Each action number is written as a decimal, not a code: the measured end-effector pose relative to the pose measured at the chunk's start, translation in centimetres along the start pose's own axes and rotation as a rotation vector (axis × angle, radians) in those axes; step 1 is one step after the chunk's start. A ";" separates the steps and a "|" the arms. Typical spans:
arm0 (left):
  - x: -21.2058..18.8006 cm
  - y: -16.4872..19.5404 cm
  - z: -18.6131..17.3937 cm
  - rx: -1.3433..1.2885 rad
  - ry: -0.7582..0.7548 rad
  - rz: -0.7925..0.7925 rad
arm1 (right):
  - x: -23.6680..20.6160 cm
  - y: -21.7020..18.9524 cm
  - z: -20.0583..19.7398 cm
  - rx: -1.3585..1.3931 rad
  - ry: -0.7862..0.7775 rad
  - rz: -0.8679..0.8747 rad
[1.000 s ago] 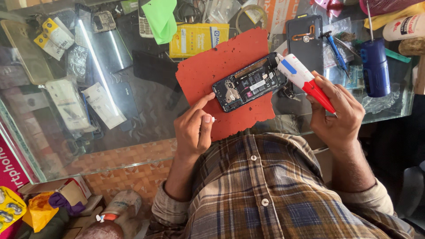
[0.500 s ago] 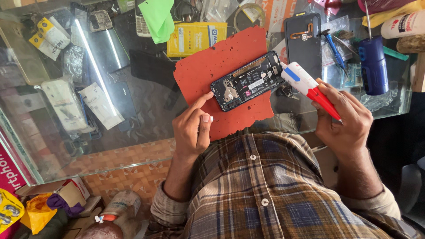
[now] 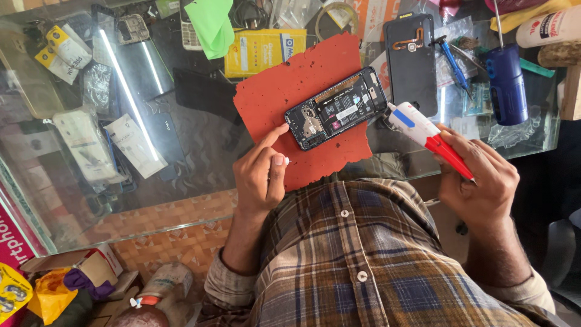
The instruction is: The person holds an opened smartphone on their lap and uses a blue-handled screwdriver to unscrew screws from its internal frame, repositioning the phone repeatedly to reach different screws. They then pick up a red and white adhesive bottle and apply glue along the phone's edge before handling the bottle again.
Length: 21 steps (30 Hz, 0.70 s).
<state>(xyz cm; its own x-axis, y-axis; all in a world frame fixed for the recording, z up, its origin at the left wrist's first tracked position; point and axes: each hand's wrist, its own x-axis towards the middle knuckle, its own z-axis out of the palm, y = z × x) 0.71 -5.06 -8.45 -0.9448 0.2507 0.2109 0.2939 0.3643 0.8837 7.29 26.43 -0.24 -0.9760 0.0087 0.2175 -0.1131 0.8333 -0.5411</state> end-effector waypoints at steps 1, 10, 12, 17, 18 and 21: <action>0.0 0.0 0.0 -0.001 -0.001 -0.002 | -0.3 0.1 -0.1 -0.003 -0.012 0.015; -0.1 0.1 0.2 -0.002 -0.007 -0.026 | -1.0 0.1 0.8 0.116 0.009 -0.031; -0.1 0.2 0.1 0.004 -0.009 -0.023 | -0.1 -0.4 2.0 0.205 -0.010 -0.088; 0.0 0.5 0.0 0.029 -0.009 -0.009 | 1.9 -2.2 6.0 0.280 -0.130 -0.154; 0.0 0.5 0.0 0.023 -0.006 -0.005 | 2.2 -2.4 6.6 0.289 -0.148 -0.168; 0.0 0.6 0.1 0.008 0.005 0.004 | 2.6 -2.5 7.6 0.284 -0.181 -0.197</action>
<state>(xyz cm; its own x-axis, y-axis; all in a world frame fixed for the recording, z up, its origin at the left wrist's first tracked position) 0.84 -4.81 -7.97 -0.9443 0.2479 0.2164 0.2988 0.3707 0.8794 3.61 20.12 -4.52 -0.9445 -0.2555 0.2063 -0.3241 0.6229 -0.7120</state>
